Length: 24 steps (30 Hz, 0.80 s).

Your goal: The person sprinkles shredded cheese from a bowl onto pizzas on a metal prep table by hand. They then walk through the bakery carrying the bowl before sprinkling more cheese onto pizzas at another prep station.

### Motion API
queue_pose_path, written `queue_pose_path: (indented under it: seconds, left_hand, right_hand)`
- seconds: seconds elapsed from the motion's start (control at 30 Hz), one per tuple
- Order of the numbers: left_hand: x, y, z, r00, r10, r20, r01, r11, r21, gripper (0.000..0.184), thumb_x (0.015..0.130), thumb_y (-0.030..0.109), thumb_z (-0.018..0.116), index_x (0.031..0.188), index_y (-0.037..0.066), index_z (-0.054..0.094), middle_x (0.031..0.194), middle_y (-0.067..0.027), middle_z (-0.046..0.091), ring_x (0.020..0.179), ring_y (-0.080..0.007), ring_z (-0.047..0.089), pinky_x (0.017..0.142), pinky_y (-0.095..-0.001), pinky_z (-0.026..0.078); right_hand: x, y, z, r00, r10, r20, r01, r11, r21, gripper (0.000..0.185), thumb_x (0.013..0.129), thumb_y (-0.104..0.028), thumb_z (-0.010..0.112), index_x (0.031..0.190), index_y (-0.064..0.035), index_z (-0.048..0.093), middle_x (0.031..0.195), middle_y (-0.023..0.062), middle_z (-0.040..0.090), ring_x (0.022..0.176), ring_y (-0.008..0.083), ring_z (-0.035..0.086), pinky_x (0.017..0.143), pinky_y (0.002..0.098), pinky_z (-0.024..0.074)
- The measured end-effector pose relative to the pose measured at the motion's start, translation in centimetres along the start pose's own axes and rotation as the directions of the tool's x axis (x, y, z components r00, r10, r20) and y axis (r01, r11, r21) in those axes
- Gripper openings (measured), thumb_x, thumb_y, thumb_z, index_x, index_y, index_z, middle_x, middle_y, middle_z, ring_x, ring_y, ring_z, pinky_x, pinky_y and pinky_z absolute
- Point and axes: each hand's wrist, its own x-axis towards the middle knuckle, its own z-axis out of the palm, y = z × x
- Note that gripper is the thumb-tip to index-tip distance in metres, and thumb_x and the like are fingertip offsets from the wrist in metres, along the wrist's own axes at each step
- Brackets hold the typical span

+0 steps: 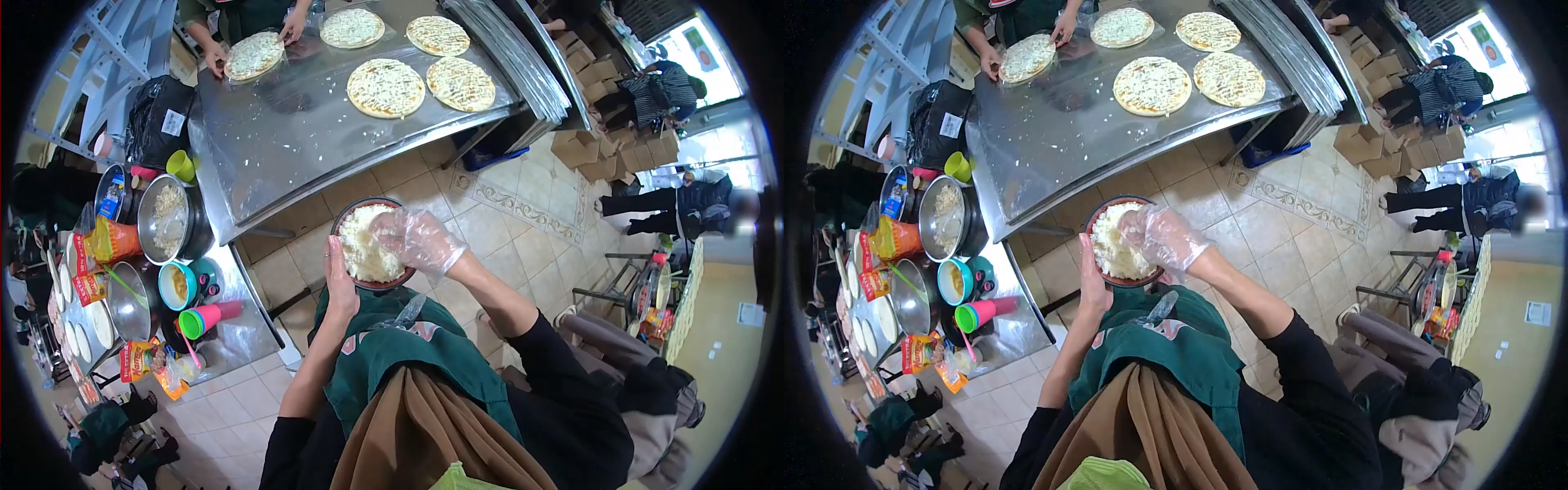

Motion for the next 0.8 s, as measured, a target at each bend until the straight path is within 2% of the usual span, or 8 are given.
queue_pose_path:
  seconds: [0.13,0.23,0.27,0.37,0.5,0.6,0.7,0.8]
  left_hand:
    - [5.2,1.9,2.6,1.000,0.006,-0.002,-0.006,1.000,0.018,0.055,0.101,0.039,0.037,0.137,-0.002,0.033,0.137,-0.0094,0.042,0.125,-0.0159,0.040,0.107,-0.0307,0.030]
    - [11.8,3.8,4.2,1.000,-0.004,0.022,0.002,0.996,0.091,0.056,0.101,0.040,0.037,0.136,-0.003,0.033,0.135,-0.0099,0.043,0.125,-0.0164,0.040,0.107,-0.0307,0.030]
    - [13.8,3.6,3.3,0.998,-0.024,0.062,0.017,0.993,0.113,0.056,0.100,0.040,0.037,0.136,-0.003,0.033,0.135,-0.0101,0.043,0.125,-0.0165,0.040,0.106,-0.0306,0.030]
    - [18.0,5.2,3.6,0.990,-0.082,0.117,0.067,0.990,0.126,0.059,0.099,0.043,0.039,0.135,-0.003,0.036,0.134,-0.0108,0.044,0.124,-0.0170,0.040,0.105,-0.0302,0.031]
    - [21.7,7.7,3.3,0.981,-0.172,0.088,0.160,0.978,0.131,0.060,0.098,0.045,0.041,0.133,-0.003,0.039,0.133,-0.0115,0.046,0.121,-0.0178,0.045,0.104,-0.0305,0.033]
    - [23.6,8.5,2.4,0.996,-0.084,0.026,0.080,0.987,0.139,0.062,0.098,0.048,0.038,0.134,-0.002,0.039,0.134,-0.0116,0.047,0.121,-0.0199,0.047,0.104,-0.0329,0.036]
    - [23.7,9.7,2.7,0.997,-0.072,-0.024,0.075,0.991,0.114,0.066,0.097,0.053,0.034,0.137,0.001,0.038,0.136,-0.0119,0.046,0.124,-0.0226,0.046,0.106,-0.0365,0.035]
    - [23.7,9.8,1.9,0.981,-0.006,-0.196,0.034,0.990,0.140,0.066,0.097,0.054,0.032,0.138,0.002,0.036,0.137,-0.0129,0.045,0.125,-0.0235,0.046,0.106,-0.0378,0.035]
  right_hand:
    - [5.2,3.2,-2.2,0.997,-0.075,-0.036,0.079,0.989,0.125,0.028,0.088,-0.027,0.062,0.105,-0.0039,0.064,0.090,0.0151,0.067,0.080,0.0264,0.065,0.073,0.0339,0.0516]
    - [10.8,4.1,-4.9,0.905,0.304,0.299,-0.425,0.699,0.575,0.024,0.088,-0.025,0.063,0.100,-0.0042,0.067,0.080,0.0075,0.067,0.072,0.0128,0.063,0.063,0.0281,0.0504]
    - [12.2,4.4,-5.7,0.894,0.313,0.321,-0.448,0.628,0.636,0.025,0.090,-0.027,0.063,0.102,-0.0050,0.067,0.079,0.0003,0.065,0.071,0.0035,0.058,0.059,0.0209,0.0479]
    - [16.1,6.0,-8.7,0.914,0.278,0.295,-0.398,0.480,0.782,0.026,0.092,-0.026,0.061,0.107,-0.0048,0.064,0.084,0.0004,0.063,0.067,0.0052,0.058,0.059,0.0187,0.0479]
    - [20.4,12.0,-13.5,0.934,0.320,0.159,-0.299,0.454,0.839,0.023,0.091,-0.018,0.062,0.110,-0.0048,0.063,0.092,0.0007,0.064,0.080,0.0066,0.059,0.068,0.0219,0.0496]
    - [23.7,20.6,-13.4,0.922,0.378,-0.081,-0.209,0.663,0.719,0.024,0.088,-0.011,0.062,0.111,-0.0053,0.065,0.087,0.0024,0.065,0.076,0.0080,0.061,0.066,0.0220,0.0508]
    - [26.7,26.0,-13.6,0.865,0.500,-0.042,-0.429,0.779,0.458,0.027,0.085,-0.010,0.063,0.111,-0.0040,0.064,0.088,0.0059,0.066,0.076,0.0104,0.062,0.067,0.0236,0.0511]
    - [29.6,28.8,-12.9,0.870,0.487,-0.076,-0.384,0.767,0.514,0.025,0.083,-0.014,0.065,0.105,-0.0017,0.065,0.081,0.0056,0.066,0.072,0.0087,0.062,0.065,0.0241,0.0501]
